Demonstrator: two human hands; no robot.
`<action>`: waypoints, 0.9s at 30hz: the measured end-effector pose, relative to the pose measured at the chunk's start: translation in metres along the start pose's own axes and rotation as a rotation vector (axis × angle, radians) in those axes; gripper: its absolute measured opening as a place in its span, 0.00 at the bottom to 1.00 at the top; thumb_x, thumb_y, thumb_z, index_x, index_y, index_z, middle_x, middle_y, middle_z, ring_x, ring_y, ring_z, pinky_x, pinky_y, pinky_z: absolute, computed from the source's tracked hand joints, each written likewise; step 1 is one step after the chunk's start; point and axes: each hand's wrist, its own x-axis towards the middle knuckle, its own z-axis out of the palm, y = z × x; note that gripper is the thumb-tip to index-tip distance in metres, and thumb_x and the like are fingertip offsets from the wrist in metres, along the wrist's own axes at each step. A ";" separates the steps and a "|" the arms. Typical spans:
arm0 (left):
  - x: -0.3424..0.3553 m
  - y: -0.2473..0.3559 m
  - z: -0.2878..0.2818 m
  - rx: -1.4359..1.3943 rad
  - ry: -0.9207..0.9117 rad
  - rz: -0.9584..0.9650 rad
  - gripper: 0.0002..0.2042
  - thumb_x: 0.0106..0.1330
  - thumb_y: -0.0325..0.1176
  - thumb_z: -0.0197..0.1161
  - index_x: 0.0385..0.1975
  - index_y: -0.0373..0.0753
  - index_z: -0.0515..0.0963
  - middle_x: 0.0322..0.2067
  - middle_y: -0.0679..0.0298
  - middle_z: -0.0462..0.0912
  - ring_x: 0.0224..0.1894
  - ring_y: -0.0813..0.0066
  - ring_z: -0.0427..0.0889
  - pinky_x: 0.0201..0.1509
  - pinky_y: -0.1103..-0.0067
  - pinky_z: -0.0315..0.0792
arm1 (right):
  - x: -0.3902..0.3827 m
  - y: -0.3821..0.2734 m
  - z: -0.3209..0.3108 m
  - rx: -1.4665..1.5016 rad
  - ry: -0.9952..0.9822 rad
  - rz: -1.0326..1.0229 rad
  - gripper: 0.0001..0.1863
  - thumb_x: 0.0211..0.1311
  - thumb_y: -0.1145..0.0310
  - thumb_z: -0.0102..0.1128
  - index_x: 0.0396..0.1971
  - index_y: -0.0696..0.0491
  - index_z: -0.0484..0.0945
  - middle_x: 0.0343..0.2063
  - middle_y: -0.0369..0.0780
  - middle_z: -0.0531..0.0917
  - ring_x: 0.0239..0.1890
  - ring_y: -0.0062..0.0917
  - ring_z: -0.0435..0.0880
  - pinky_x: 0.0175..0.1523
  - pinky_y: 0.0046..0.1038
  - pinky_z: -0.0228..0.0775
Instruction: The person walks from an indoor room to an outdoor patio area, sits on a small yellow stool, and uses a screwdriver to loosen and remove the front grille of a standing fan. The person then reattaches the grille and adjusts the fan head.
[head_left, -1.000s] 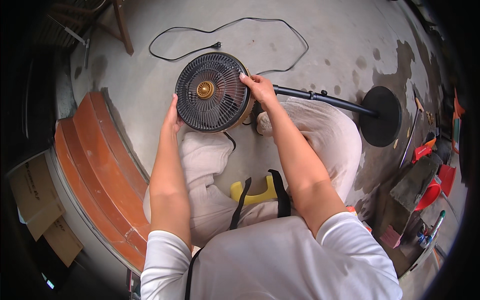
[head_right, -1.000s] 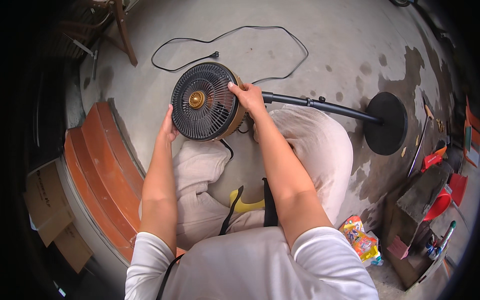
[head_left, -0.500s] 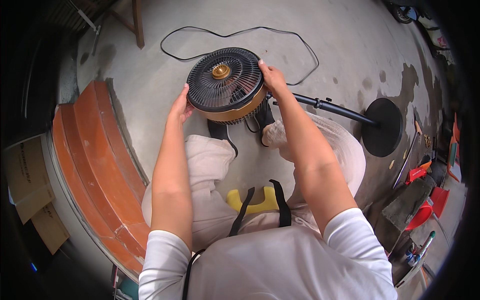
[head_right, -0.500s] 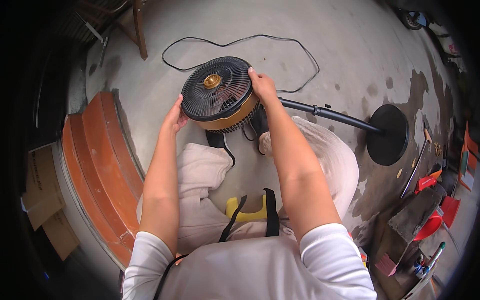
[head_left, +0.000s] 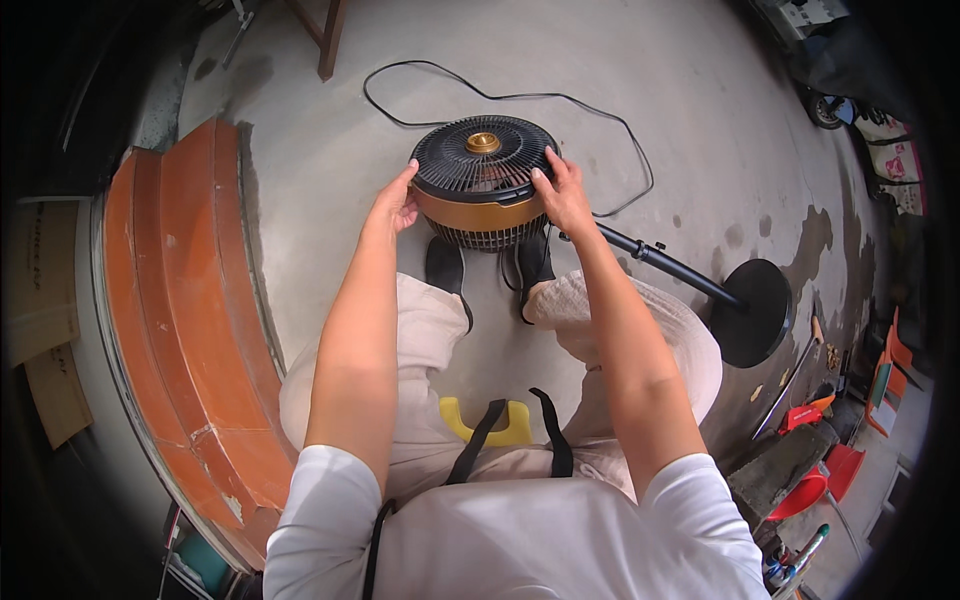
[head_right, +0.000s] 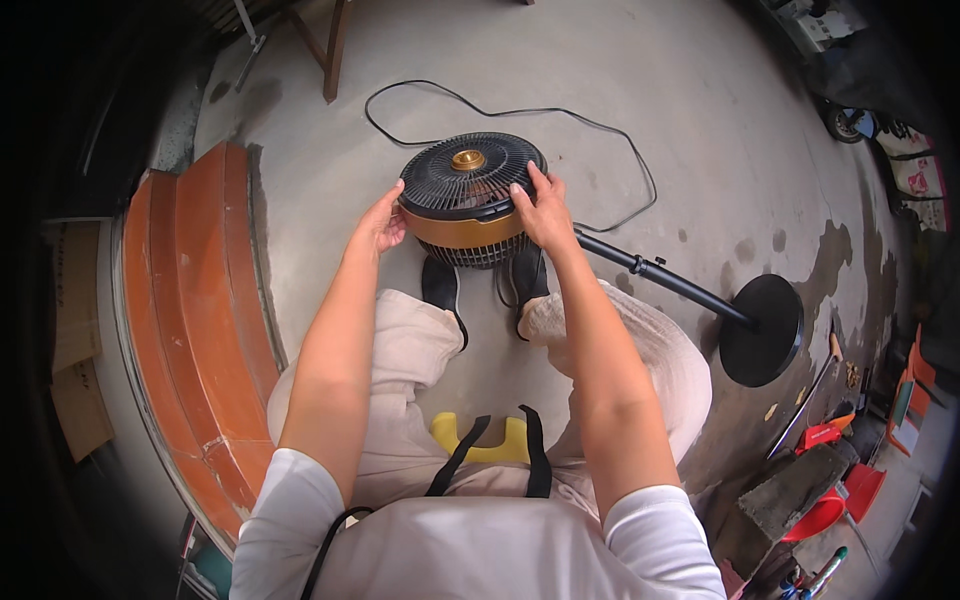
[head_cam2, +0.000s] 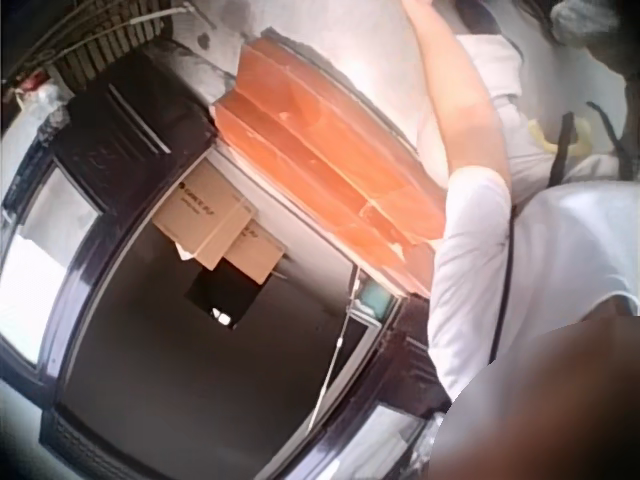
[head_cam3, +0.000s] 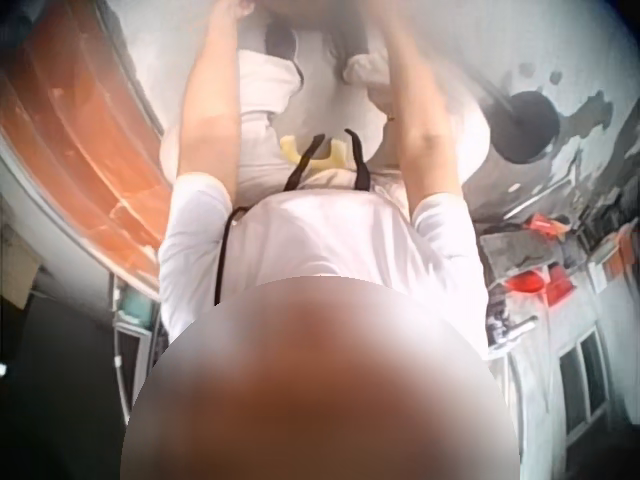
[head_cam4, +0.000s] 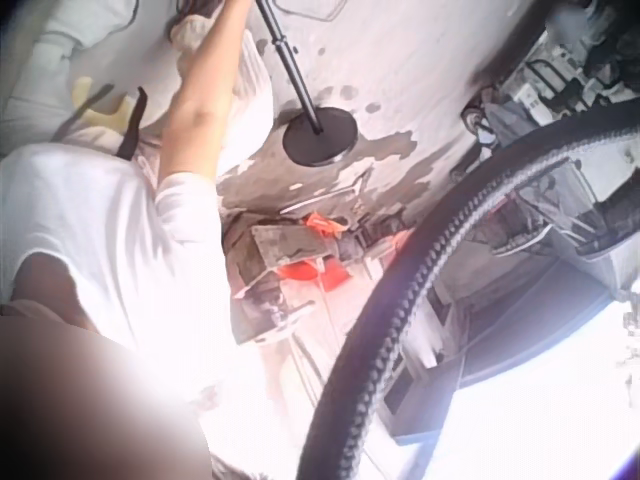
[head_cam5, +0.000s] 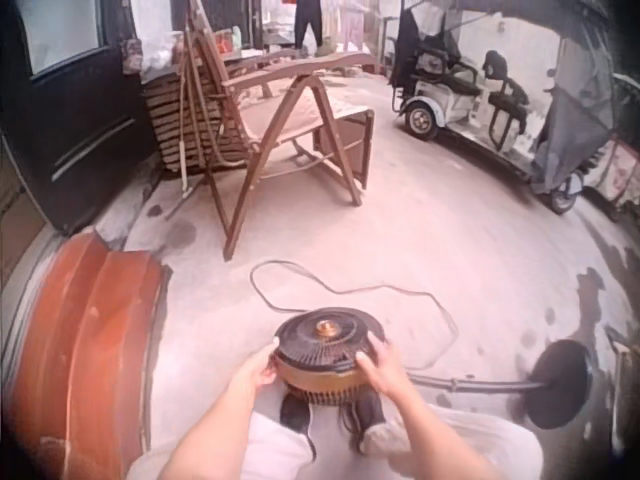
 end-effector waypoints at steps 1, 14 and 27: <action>0.001 0.000 -0.001 -0.017 -0.005 0.001 0.24 0.44 0.62 0.61 0.29 0.47 0.71 0.26 0.72 0.68 0.30 0.80 0.65 0.34 0.80 0.58 | -0.006 -0.012 -0.001 -0.089 -0.036 -0.016 0.31 0.55 0.52 0.51 0.57 0.47 0.58 0.58 0.56 0.50 0.56 0.45 0.61 0.59 0.32 0.55; 0.006 -0.015 0.029 -0.107 0.021 0.186 0.17 0.54 0.45 0.61 0.37 0.42 0.73 0.29 0.70 0.72 0.29 0.81 0.67 0.32 0.80 0.64 | 0.003 -0.057 0.000 -0.578 -0.073 -0.456 0.44 0.34 0.59 0.70 0.53 0.60 0.59 0.52 0.51 0.62 0.57 0.43 0.58 0.59 0.38 0.53; -0.004 -0.085 0.073 0.042 0.370 0.779 0.25 0.60 0.39 0.51 0.56 0.38 0.58 0.56 0.51 0.58 0.58 0.56 0.58 0.59 0.71 0.57 | 0.001 -0.077 0.020 -0.885 -0.219 -0.718 0.39 0.40 0.71 0.56 0.57 0.60 0.53 0.56 0.50 0.58 0.59 0.45 0.55 0.56 0.49 0.54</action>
